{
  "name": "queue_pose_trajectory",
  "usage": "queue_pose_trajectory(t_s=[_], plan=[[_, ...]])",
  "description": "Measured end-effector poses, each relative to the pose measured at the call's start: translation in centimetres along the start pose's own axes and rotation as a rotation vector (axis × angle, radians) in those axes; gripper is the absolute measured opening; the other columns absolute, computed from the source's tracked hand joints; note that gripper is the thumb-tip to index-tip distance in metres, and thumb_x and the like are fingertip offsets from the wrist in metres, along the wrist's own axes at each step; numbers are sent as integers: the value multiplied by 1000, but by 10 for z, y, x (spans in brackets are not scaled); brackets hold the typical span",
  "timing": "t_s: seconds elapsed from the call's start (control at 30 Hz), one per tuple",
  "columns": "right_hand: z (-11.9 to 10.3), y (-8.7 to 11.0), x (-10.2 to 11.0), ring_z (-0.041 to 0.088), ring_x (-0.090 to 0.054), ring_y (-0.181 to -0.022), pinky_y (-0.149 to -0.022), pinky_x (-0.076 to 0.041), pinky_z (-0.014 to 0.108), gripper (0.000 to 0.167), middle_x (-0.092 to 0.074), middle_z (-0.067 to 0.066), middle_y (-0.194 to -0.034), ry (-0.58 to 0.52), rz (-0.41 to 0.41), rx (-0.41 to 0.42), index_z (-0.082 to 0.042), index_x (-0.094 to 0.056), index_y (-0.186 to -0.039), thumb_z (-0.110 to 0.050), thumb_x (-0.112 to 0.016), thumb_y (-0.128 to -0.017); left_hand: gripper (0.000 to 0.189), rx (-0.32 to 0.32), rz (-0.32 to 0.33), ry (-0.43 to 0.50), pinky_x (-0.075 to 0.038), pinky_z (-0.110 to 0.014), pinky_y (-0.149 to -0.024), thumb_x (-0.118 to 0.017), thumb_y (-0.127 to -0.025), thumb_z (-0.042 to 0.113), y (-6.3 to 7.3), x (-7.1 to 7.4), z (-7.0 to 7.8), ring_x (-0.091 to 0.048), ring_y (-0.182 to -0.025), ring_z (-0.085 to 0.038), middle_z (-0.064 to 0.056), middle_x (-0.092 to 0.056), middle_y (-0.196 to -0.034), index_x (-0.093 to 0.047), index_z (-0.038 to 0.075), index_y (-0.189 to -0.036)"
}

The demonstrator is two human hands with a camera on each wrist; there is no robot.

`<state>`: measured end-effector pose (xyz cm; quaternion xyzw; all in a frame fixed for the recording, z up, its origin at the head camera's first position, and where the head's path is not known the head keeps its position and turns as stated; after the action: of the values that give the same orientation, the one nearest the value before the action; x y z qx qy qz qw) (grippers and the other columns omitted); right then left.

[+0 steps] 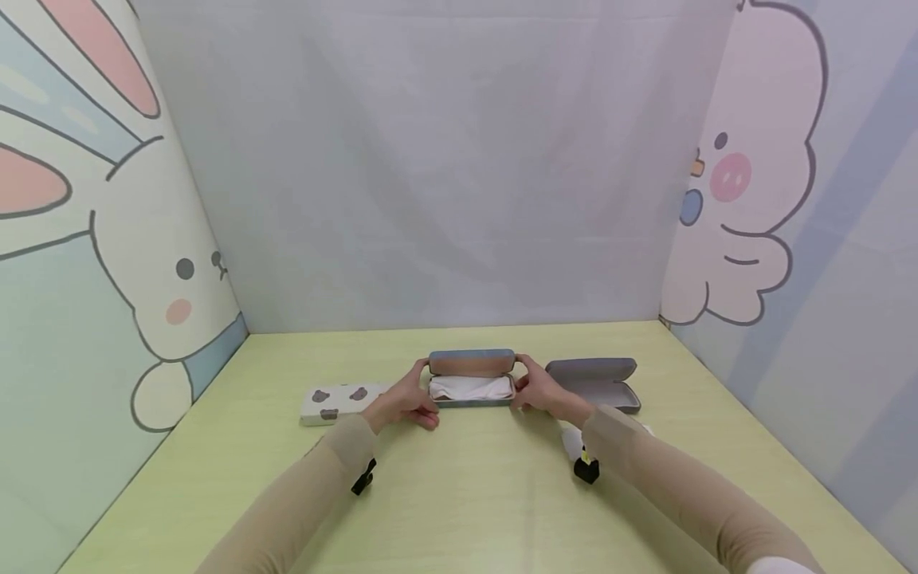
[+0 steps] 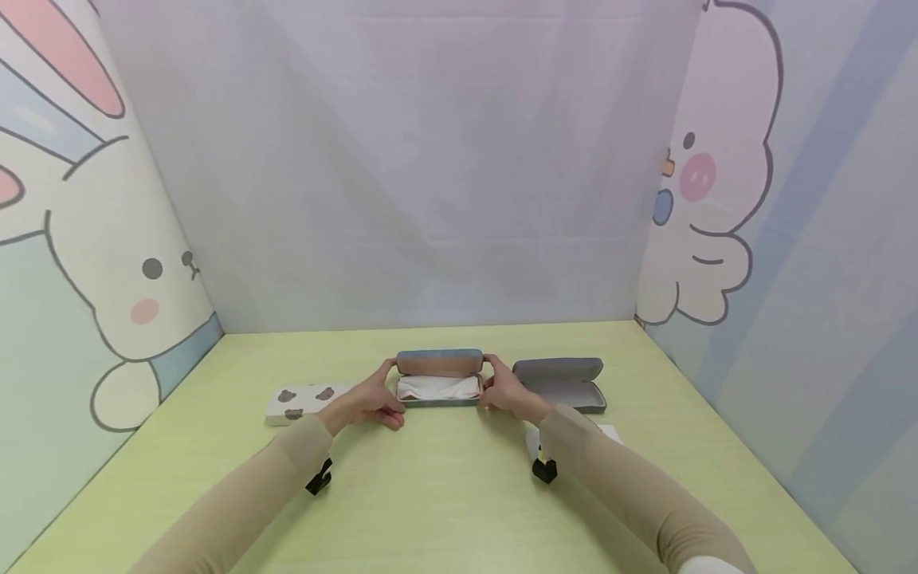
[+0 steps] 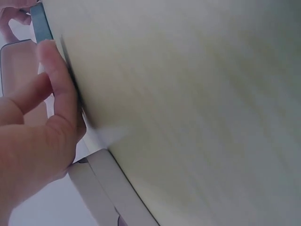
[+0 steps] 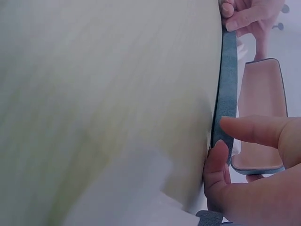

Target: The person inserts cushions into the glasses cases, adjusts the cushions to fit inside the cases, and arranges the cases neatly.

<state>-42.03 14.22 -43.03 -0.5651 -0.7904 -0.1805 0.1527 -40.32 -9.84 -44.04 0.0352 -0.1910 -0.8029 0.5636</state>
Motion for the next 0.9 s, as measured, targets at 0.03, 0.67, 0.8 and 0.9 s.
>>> queue_pose_trajectory(t_s=[0.03, 0.67, 0.8, 0.9], plan=[[0, 0, 0, 18, -50, -60, -54, -49, 30, 97, -55, 16, -91, 1, -3, 2, -9, -16, -152, 14, -69, -74, 101, -2, 4, -1, -60, -32, -52, -58, -84, -16, 0, 0, -1, -63, -51, -19, -17, -62, -70, 0, 30, -153], [0, -2, -1, 18, -50, -63, -54, -48, 29, 97, -57, 17, -91, 26, 6, -1, -6, -19, -152, 14, -70, -71, 101, -20, 50, -27, -60, -32, -52, -61, -83, -15, 1, -1, 0, -64, -51, -18, -17, -63, -71, -2, 28, -154], [1, -3, -1, 18, -49, -63, -54, -48, 29, 98, -57, 17, -91, 31, 9, 9, -5, -20, -151, 13, -72, -70, 101, -14, 54, -24, -60, -32, -53, -61, -83, -16, 1, 0, 1, -64, -51, -18, -17, -63, -70, -3, 28, -154], [2, -4, 0, 18, -50, -63, -54, -48, 29, 97, -57, 17, -91, 20, 14, 10, -5, -22, -151, 14, -72, -70, 101, -11, 56, -24, -60, -33, -53, -61, -83, -16, 1, 0, 1, -64, -50, -18, -17, -63, -70, -4, 28, -153]])
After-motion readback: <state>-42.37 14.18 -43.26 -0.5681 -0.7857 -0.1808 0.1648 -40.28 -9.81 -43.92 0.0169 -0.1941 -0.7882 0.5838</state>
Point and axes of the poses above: each hand's wrist, its own y-axis away from the middle knuckle, its own x-axis out of the back of the hand, z = x × y, the point moved 6 cm from there along -y, towards the middle knuckle
